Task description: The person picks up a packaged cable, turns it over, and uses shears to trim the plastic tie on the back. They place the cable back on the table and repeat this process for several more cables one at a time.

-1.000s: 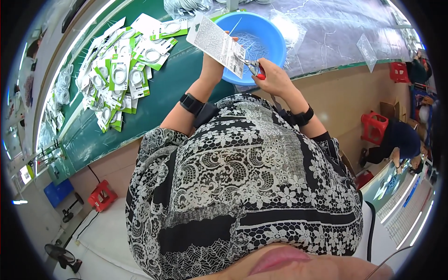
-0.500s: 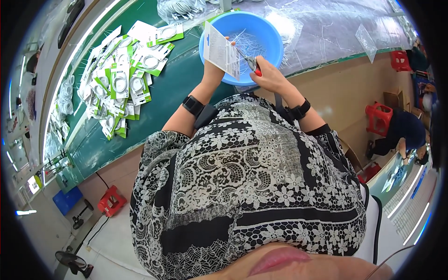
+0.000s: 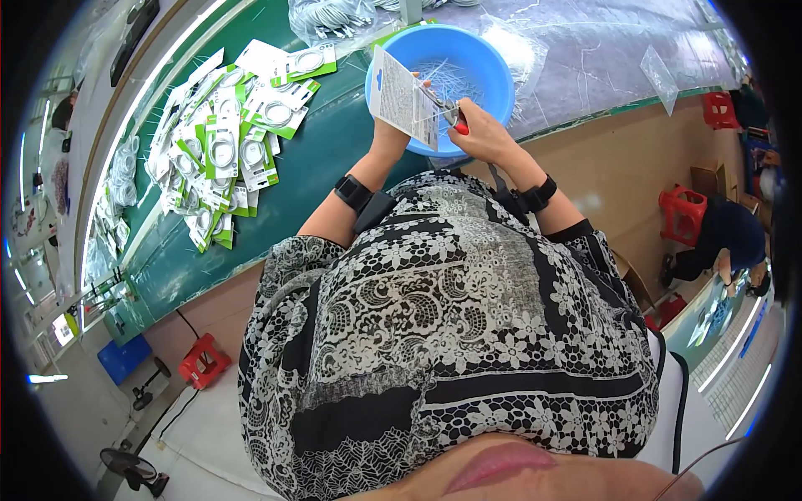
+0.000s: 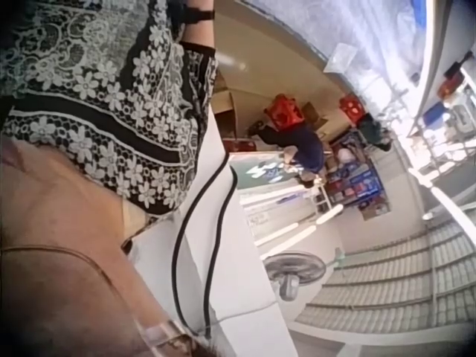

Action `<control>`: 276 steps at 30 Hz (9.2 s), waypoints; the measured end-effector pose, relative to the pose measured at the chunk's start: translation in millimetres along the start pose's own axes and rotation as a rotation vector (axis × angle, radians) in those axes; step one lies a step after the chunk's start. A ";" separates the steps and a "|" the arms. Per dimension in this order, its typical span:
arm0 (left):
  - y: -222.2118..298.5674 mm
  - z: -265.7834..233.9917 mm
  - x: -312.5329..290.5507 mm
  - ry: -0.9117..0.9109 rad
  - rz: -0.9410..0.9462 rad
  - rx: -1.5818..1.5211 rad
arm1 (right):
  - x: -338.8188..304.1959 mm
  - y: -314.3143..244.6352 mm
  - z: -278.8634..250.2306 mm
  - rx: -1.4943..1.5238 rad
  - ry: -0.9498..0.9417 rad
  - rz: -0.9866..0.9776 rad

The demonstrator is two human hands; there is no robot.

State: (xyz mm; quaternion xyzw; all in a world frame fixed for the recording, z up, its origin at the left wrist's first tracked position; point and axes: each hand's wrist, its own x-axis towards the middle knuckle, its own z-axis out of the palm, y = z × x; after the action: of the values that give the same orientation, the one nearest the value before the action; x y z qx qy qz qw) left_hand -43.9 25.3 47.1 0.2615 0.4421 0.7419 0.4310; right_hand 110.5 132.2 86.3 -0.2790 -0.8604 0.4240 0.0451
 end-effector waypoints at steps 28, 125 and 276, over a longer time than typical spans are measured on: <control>7.7 -17.1 8.7 -0.015 -0.014 -0.136 | -8.3 -4.4 14.4 -0.091 0.023 -0.211; 2.0 -21.2 -0.9 0.142 -0.105 -0.206 | 4.4 -7.7 18.0 -0.339 0.036 0.201; -21.8 -3.2 2.2 -0.046 -0.598 -0.509 | -27.0 34.9 18.7 -0.019 -0.158 0.216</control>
State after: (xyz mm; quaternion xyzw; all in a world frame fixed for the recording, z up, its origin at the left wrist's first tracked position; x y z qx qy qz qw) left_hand -38.5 31.0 26.5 0.0222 0.2909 0.6634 0.6891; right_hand 142.7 121.9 52.3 -0.3360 -0.8304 0.4387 -0.0713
